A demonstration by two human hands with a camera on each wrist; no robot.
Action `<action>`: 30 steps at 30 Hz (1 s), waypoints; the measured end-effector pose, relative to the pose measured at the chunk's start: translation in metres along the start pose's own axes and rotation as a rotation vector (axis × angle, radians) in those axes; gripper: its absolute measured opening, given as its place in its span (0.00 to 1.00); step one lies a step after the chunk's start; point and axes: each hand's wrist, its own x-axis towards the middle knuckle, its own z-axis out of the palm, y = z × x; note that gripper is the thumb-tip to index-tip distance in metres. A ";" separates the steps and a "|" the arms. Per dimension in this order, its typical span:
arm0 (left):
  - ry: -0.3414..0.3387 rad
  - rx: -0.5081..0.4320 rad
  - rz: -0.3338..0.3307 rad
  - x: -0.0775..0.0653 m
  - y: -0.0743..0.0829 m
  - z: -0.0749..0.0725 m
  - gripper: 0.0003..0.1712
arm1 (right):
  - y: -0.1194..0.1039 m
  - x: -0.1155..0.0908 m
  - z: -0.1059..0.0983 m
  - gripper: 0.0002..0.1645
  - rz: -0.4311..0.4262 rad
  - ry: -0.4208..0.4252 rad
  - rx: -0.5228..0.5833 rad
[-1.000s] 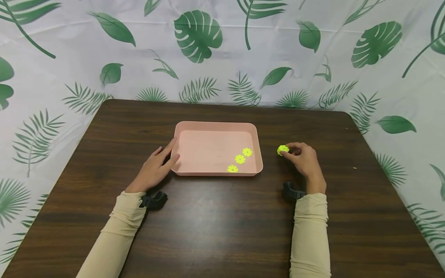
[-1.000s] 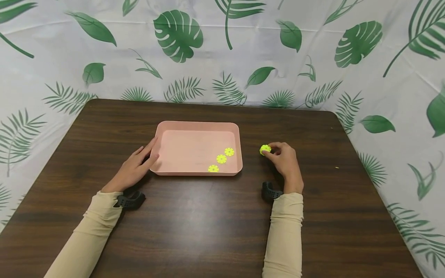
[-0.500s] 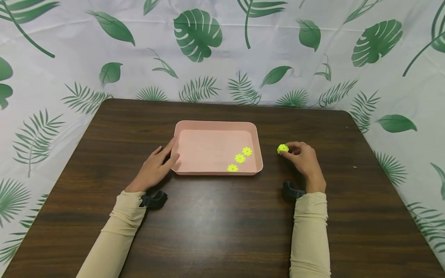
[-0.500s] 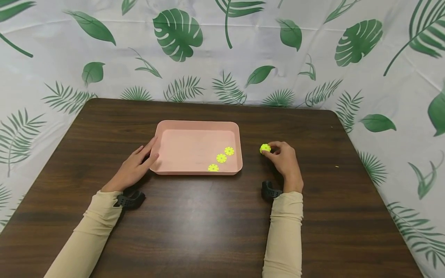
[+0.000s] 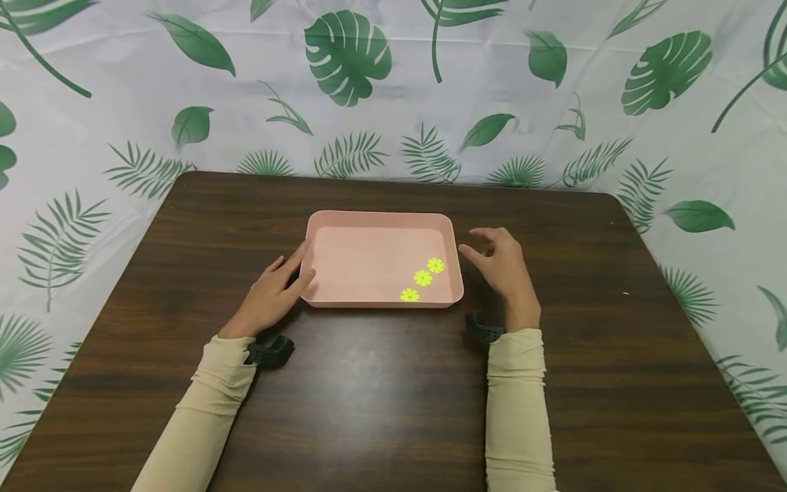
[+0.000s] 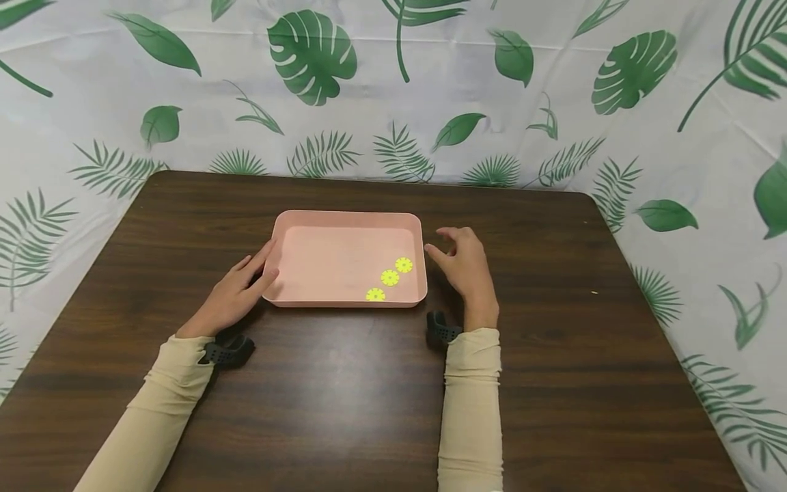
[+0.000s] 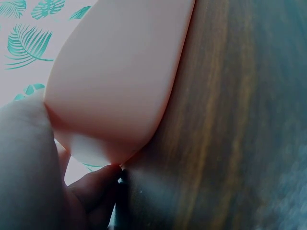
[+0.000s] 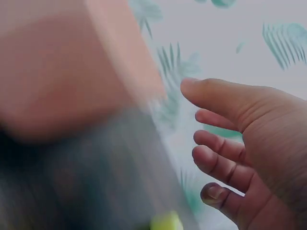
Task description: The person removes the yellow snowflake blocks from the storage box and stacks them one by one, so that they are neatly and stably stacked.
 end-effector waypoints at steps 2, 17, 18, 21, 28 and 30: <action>-0.003 0.003 -0.002 0.000 0.000 0.000 0.40 | -0.016 0.003 0.011 0.26 -0.053 -0.015 0.017; -0.018 -0.007 -0.020 0.000 0.002 -0.001 0.40 | -0.081 -0.002 0.046 0.13 0.204 -0.268 -0.232; -0.018 -0.006 -0.022 0.001 0.001 -0.001 0.40 | -0.082 -0.002 0.048 0.10 0.223 -0.264 -0.249; -0.015 -0.002 -0.022 0.001 0.000 -0.001 0.40 | -0.084 -0.002 0.052 0.06 0.240 -0.274 -0.269; -0.019 -0.002 -0.019 0.000 0.001 -0.002 0.40 | -0.087 -0.001 0.056 0.21 0.201 -0.282 -0.210; -0.017 -0.001 -0.022 0.000 0.001 -0.002 0.40 | -0.087 -0.002 0.056 0.20 0.241 -0.260 -0.211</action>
